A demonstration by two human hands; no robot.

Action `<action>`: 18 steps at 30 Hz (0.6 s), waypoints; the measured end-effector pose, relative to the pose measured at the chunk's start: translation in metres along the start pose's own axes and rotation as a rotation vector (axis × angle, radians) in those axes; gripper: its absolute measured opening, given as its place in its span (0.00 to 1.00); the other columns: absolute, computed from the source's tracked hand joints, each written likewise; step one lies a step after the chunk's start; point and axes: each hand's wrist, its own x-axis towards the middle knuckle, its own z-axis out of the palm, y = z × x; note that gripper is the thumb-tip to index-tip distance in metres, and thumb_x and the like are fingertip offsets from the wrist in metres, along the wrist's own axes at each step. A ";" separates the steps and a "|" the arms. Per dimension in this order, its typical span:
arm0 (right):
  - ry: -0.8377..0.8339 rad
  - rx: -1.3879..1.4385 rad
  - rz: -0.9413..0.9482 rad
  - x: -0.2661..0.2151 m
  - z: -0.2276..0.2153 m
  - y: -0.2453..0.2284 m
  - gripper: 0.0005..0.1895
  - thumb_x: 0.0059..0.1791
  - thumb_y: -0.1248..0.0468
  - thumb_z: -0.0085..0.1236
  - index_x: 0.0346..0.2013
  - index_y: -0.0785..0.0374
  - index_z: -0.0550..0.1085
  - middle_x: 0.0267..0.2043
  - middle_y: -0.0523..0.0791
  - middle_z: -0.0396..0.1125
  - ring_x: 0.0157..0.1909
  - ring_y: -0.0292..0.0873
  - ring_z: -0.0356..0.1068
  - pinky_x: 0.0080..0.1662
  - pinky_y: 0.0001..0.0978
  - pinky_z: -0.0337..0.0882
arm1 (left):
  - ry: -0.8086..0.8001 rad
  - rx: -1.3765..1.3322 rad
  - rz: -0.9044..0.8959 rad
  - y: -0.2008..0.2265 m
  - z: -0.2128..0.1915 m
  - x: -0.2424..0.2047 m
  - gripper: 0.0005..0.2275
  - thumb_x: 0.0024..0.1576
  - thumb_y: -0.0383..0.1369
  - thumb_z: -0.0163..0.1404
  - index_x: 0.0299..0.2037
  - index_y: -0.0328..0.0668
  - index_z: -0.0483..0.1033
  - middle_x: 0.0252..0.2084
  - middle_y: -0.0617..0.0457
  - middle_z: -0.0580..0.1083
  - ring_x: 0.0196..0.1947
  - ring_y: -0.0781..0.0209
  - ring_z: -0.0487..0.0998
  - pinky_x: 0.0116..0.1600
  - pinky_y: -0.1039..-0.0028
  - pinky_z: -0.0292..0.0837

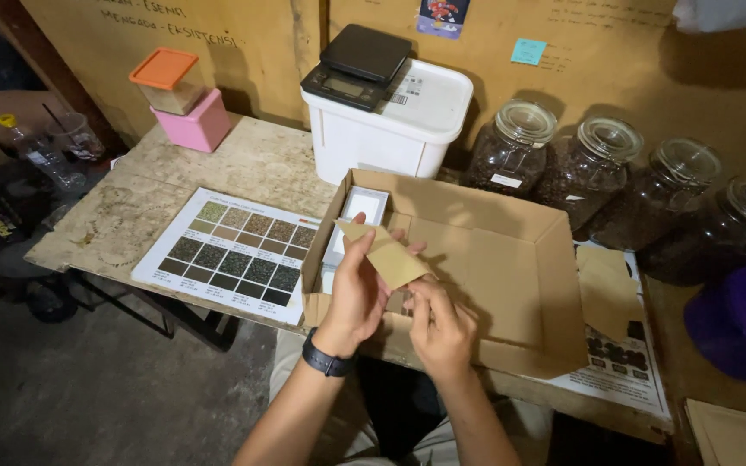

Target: The person repeatedly picks small white packets from a cardboard box and places them into small brown paper bags. They fold the top of each bag and set it on a yellow tray. The process is repeated for several packets.

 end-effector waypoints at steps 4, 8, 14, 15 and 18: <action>-0.068 -0.059 -0.037 -0.005 0.003 0.003 0.07 0.51 0.70 0.56 0.32 0.55 0.79 0.20 0.36 0.73 0.24 0.42 0.75 0.31 0.32 0.75 | 0.004 -0.059 -0.023 0.003 0.009 -0.005 0.30 0.61 0.37 0.43 0.74 0.53 0.43 0.60 0.35 0.66 0.57 0.30 0.74 0.56 0.38 0.71; -0.131 -0.243 -0.199 -0.001 -0.002 -0.006 0.12 0.50 0.74 0.51 0.46 0.63 0.78 0.42 0.48 0.76 0.35 0.48 0.77 0.36 0.34 0.76 | -0.051 -0.149 0.025 0.019 0.023 -0.012 0.27 0.58 0.33 0.46 0.68 0.53 0.52 0.56 0.36 0.70 0.50 0.37 0.77 0.52 0.47 0.75; -0.448 -0.270 -0.069 -0.004 -0.002 -0.011 0.25 0.45 0.73 0.46 0.58 0.68 0.68 0.54 0.56 0.70 0.34 0.59 0.72 0.31 0.47 0.72 | -0.253 -0.213 0.144 0.016 0.019 -0.014 0.27 0.57 0.27 0.49 0.67 0.53 0.53 0.58 0.31 0.68 0.49 0.36 0.77 0.50 0.50 0.77; -0.485 -0.241 -0.049 -0.002 -0.003 -0.014 0.26 0.44 0.72 0.45 0.58 0.68 0.67 0.51 0.54 0.71 0.38 0.60 0.73 0.34 0.48 0.72 | -0.281 -0.217 0.143 0.016 0.018 -0.015 0.29 0.57 0.27 0.48 0.69 0.56 0.52 0.61 0.30 0.66 0.50 0.37 0.76 0.50 0.48 0.77; -0.459 -0.324 -0.158 0.000 -0.004 -0.015 0.09 0.47 0.68 0.50 0.41 0.63 0.73 0.39 0.53 0.67 0.24 0.56 0.67 0.27 0.47 0.67 | -0.303 -0.164 0.172 0.019 0.022 -0.018 0.32 0.56 0.28 0.50 0.71 0.55 0.49 0.60 0.31 0.66 0.50 0.39 0.76 0.51 0.46 0.77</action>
